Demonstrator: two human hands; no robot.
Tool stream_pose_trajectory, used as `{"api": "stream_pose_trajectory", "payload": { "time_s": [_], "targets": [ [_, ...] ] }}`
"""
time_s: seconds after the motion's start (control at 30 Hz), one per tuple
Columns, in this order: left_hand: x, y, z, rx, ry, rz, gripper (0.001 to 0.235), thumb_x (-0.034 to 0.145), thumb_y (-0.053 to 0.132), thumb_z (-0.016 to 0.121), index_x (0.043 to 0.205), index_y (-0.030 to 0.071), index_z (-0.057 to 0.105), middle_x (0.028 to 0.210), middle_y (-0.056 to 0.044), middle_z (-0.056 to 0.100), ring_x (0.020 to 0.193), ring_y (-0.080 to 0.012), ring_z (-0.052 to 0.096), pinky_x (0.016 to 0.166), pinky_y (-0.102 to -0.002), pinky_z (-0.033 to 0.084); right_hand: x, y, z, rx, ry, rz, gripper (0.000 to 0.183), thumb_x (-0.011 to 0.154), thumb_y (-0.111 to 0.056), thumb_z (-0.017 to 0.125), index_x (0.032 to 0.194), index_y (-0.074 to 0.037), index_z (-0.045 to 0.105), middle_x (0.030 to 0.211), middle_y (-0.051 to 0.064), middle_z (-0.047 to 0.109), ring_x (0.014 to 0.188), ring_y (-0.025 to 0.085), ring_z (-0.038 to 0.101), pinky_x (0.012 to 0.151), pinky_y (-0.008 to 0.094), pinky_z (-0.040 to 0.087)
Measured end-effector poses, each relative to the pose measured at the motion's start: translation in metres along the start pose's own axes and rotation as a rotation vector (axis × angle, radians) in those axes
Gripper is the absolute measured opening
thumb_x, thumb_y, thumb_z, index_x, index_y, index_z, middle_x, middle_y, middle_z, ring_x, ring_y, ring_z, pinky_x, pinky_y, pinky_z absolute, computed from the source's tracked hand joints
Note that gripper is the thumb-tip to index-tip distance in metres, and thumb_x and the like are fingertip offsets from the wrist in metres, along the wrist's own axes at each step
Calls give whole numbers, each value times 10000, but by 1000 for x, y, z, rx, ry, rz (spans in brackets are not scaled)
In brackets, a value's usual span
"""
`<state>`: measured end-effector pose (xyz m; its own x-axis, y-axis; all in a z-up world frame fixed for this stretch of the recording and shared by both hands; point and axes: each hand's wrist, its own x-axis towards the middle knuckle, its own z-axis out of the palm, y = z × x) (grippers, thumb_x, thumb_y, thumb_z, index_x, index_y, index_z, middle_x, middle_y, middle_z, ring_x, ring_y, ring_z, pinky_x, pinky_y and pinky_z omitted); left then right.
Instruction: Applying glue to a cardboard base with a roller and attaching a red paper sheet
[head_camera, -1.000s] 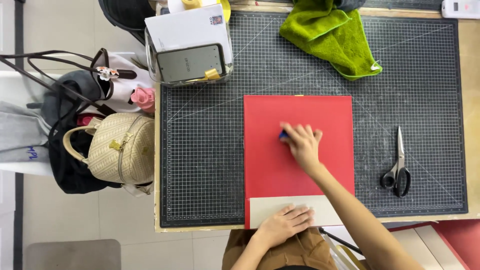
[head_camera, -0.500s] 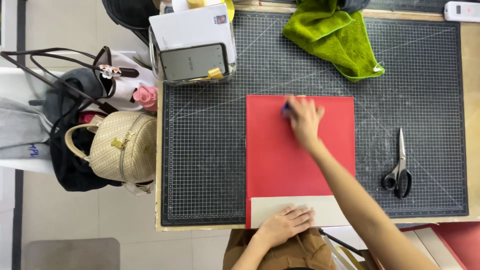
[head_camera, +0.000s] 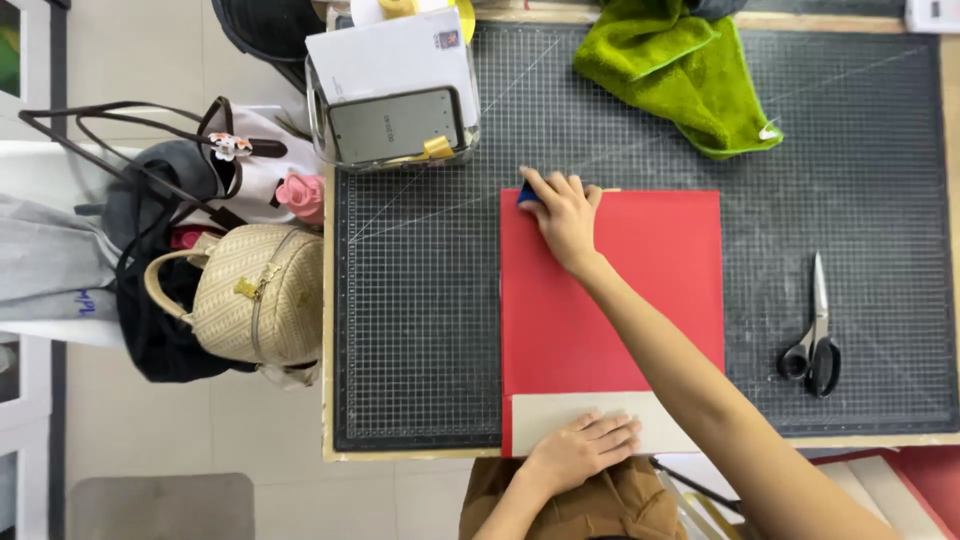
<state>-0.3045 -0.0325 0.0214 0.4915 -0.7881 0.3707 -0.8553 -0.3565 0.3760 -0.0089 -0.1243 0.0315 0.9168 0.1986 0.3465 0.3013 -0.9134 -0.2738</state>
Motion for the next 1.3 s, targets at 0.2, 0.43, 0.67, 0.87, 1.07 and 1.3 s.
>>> {"api": "stream_pose_trajectory", "payload": {
  "time_s": [0.2,0.43,0.67,0.87,1.07,1.3],
  "targets": [
    [-7,0,18,-177,-45,-9,412,991,85,525,1393,150,588,1389,-22,589,1344,-225,526,1181,-418,413,-151,-47,-20,-54,-206,-417,670,889,-6,543,1473,-323,456,842,-37,455,815,217,463,818,491,341],
    [1,-1,1,-64,-40,-1,390,1027,99,493,1401,164,581,1557,-20,516,1458,-179,467,1166,-378,424,10,-20,8,-10,-61,-122,440,958,-209,567,1396,-239,544,952,22,547,866,274,501,766,463,333],
    [-11,1,38,-356,-106,-42,452,952,47,570,1397,128,579,1435,-47,607,1320,-354,562,1014,-535,515,-163,-81,-50,125,-252,-414,472,1015,-291,610,1473,-296,494,854,-62,449,804,173,426,789,379,275],
    [-4,3,22,-81,-100,-30,440,937,94,612,1339,272,581,1510,59,523,1495,-161,403,1201,-379,365,-46,11,61,-145,-84,-111,453,978,-212,541,1416,-315,595,1112,74,668,1129,432,593,877,709,370],
    [-15,7,54,-109,-165,-53,554,889,75,679,1382,267,515,1421,79,526,1396,-154,466,1188,-377,415,-175,-48,1,67,-176,-499,349,963,-175,526,1240,-344,655,994,5,598,1034,296,556,921,606,338],
    [-3,3,16,-35,-154,-17,454,924,95,629,1335,271,553,1462,73,516,1484,-146,374,1212,-369,338,-123,-47,-5,51,39,-451,273,1074,-298,419,1154,-338,676,840,-70,530,810,176,488,845,463,293]
  ]
}}
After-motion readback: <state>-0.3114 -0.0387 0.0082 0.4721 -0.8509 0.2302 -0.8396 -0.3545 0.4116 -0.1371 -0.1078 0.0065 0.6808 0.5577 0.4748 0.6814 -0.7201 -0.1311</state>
